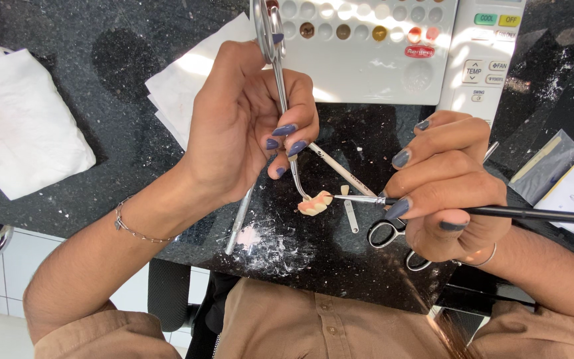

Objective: The person holds a partial denture with forceps in one hand and uses a fine brush to apply ceramic material to the denture, dipping the brush into a shade palette between applications. They then hold the denture and an individual artificial tooth by hand, comparing and positioning the tooth against the denture.

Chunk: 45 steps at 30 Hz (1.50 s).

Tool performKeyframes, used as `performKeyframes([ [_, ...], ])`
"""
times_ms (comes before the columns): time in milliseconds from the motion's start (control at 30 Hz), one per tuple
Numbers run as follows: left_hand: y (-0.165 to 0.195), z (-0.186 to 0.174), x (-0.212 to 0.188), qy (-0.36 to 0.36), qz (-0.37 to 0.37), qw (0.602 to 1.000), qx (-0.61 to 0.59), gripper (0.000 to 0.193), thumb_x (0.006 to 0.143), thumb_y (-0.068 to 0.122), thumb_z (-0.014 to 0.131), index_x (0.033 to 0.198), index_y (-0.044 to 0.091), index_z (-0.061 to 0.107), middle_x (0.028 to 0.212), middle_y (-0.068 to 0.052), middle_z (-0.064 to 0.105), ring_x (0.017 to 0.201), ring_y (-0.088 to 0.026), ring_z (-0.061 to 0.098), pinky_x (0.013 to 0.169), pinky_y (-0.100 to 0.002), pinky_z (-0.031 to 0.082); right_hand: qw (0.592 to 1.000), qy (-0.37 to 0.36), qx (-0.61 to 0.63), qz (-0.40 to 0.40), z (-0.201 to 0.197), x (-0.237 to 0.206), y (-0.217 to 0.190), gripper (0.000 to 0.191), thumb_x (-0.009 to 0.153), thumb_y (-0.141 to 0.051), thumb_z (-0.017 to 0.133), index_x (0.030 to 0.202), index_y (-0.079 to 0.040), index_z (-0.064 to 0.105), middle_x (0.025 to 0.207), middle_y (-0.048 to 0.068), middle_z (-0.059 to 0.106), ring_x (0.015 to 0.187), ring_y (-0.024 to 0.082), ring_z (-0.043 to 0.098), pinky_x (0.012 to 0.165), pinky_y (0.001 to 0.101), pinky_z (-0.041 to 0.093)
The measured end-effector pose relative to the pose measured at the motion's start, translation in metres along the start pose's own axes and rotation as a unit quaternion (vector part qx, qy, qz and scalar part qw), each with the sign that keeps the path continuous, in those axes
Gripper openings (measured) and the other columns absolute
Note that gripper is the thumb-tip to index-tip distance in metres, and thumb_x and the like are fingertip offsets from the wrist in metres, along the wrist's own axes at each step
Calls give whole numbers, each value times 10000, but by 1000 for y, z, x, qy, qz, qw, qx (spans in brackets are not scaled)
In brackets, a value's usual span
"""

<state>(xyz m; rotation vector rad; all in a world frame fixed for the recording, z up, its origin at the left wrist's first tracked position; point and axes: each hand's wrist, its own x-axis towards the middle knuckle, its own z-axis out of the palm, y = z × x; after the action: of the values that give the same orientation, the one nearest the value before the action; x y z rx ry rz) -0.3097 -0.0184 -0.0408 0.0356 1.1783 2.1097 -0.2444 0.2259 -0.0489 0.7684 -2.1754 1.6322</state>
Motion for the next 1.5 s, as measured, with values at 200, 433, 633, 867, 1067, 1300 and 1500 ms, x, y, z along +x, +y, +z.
performKeyframes([
  [200, 0, 0, 0, 1, 2, 1000, 2, 625, 1089, 470, 142, 724, 73, 458, 653, -108, 498, 485, -119, 419, 441, -216, 422, 1000, 1, -3, -1, 0, 0, -1, 346, 1100, -448, 395, 896, -207, 535, 761, -41, 673, 918, 168, 541, 951, 390, 432],
  [433, 0, 0, -1, -1, 11, 1000, -2, 617, 1096, 463, 146, 727, 77, 453, 603, -103, 489, 502, -121, 426, 445, -221, 427, 1000, 15, 0, -5, 3, 1, 1, 354, 1104, -443, 396, 891, -197, 537, 760, -33, 667, 910, 170, 542, 947, 392, 445],
  [633, 0, 0, -1, 3, 9, 1000, 8, 616, 1091, 460, 144, 715, 82, 453, 645, -102, 494, 488, -116, 425, 435, -214, 422, 1000, 10, -4, -5, 0, -2, 2, 355, 1104, -437, 391, 884, -197, 533, 739, -29, 665, 910, 174, 536, 931, 395, 436],
  [867, -1, 1, 0, 6, 15, 1000, 11, 607, 1088, 453, 155, 716, 78, 455, 643, -98, 490, 504, -117, 436, 432, -220, 429, 995, 89, -11, -50, 10, 2, 8, 312, 1105, -402, 407, 932, -167, 516, 719, 13, 647, 865, 184, 524, 873, 372, 447],
  [1067, 5, 4, 1, 4, 26, 999, 27, 600, 1072, 479, 193, 721, 77, 468, 628, -97, 510, 486, -102, 439, 442, -222, 429, 987, 155, -12, -39, 12, -11, 12, 262, 1105, -353, 493, 1034, -102, 523, 880, 114, 618, 873, 196, 515, 776, 306, 466],
  [1300, 11, 9, 1, 15, 16, 1000, 20, 592, 1053, 486, 225, 738, 65, 496, 688, -107, 538, 513, -96, 413, 468, -231, 445, 986, 143, -34, -82, 14, 0, 9, 269, 1095, -378, 450, 947, -156, 492, 767, 6, 620, 835, 185, 509, 849, 354, 435],
  [1500, 8, 10, 1, 8, 27, 999, 36, 594, 1058, 492, 246, 733, 67, 504, 671, -103, 528, 506, -98, 414, 451, -231, 444, 978, 132, -77, -141, 14, 10, 2, 321, 1108, -432, 368, 890, -228, 487, 689, -81, 600, 808, 136, 527, 900, 374, 403],
])
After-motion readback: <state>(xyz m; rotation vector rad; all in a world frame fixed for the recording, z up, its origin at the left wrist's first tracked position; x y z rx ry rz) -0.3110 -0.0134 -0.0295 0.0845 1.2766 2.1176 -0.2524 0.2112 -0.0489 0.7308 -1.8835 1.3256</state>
